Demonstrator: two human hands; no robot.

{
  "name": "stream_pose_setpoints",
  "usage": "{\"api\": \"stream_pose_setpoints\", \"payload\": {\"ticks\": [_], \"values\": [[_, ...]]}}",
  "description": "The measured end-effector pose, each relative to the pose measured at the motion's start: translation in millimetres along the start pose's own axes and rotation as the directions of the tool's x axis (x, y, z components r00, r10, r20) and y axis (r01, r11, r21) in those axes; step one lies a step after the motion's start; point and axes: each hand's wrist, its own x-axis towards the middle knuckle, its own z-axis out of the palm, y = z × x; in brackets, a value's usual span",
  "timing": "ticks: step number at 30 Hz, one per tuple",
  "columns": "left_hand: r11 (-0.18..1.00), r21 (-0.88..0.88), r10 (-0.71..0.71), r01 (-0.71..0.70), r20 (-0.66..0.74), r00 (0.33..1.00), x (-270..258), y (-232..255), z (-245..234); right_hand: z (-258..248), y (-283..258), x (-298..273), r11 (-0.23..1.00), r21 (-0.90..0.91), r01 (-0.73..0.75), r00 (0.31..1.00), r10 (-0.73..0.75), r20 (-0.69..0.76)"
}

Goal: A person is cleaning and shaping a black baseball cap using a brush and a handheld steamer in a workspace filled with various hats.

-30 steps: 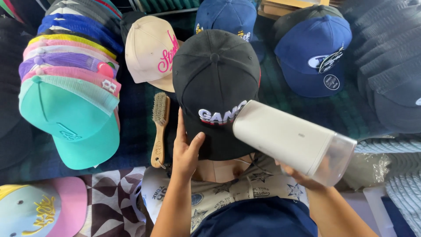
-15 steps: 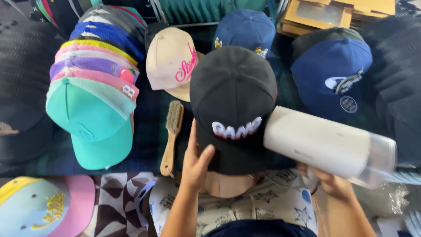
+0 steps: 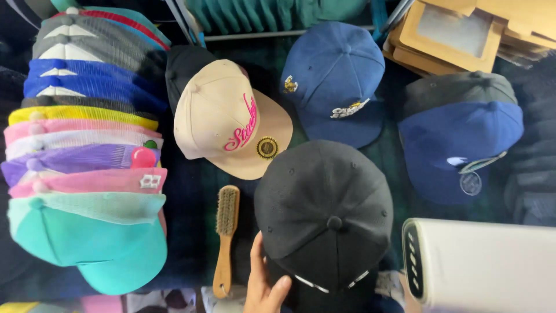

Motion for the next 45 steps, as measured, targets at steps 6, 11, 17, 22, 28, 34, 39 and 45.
{"api": "stream_pose_setpoints", "payload": {"ticks": [6, 11, 17, 22, 28, 34, 39, 45], "values": [[0.988, 0.101, 0.120, -0.113, -0.058, 0.991, 2, 26, 7, 21, -115, -13, 0.988, 0.122, -0.095, 0.993, 0.103, -0.063], [0.869, 0.480, -0.021, 0.119, -0.204, 0.979, 3, 56, -12, 48, -212, -31, 0.974, 0.110, -0.198, 0.970, 0.211, -0.120], [0.841, 0.529, 0.005, 0.118, -0.226, 0.974, 0, 150, 12, 71, -269, -21, 0.976, -0.120, -0.180, 0.979, 0.166, -0.120], [0.886, 0.463, 0.027, 0.033, -0.122, 0.992, -22, 208, 52, 97, -266, -34, 0.991, -0.122, -0.054, 0.987, 0.034, -0.156], [0.972, 0.230, -0.010, -0.053, 0.266, 0.964, -35, 232, 97, 148, -270, -49, 0.932, -0.328, -0.155, 0.955, 0.056, -0.293], [0.975, 0.177, 0.120, -0.137, 0.100, 0.988, -21, 235, 105, 203, -311, -27, 0.995, -0.089, 0.048, 0.988, -0.061, -0.141], [0.780, 0.544, 0.321, -0.310, 0.076, 0.944, -8, 270, 67, 202, -305, 3, 0.875, -0.117, 0.470, 0.868, -0.434, 0.242], [0.645, 0.763, 0.087, -0.051, -0.008, 0.996, -2, 326, 40, 163, -253, 31, 0.912, -0.340, 0.228, 0.926, -0.311, -0.214]]}}
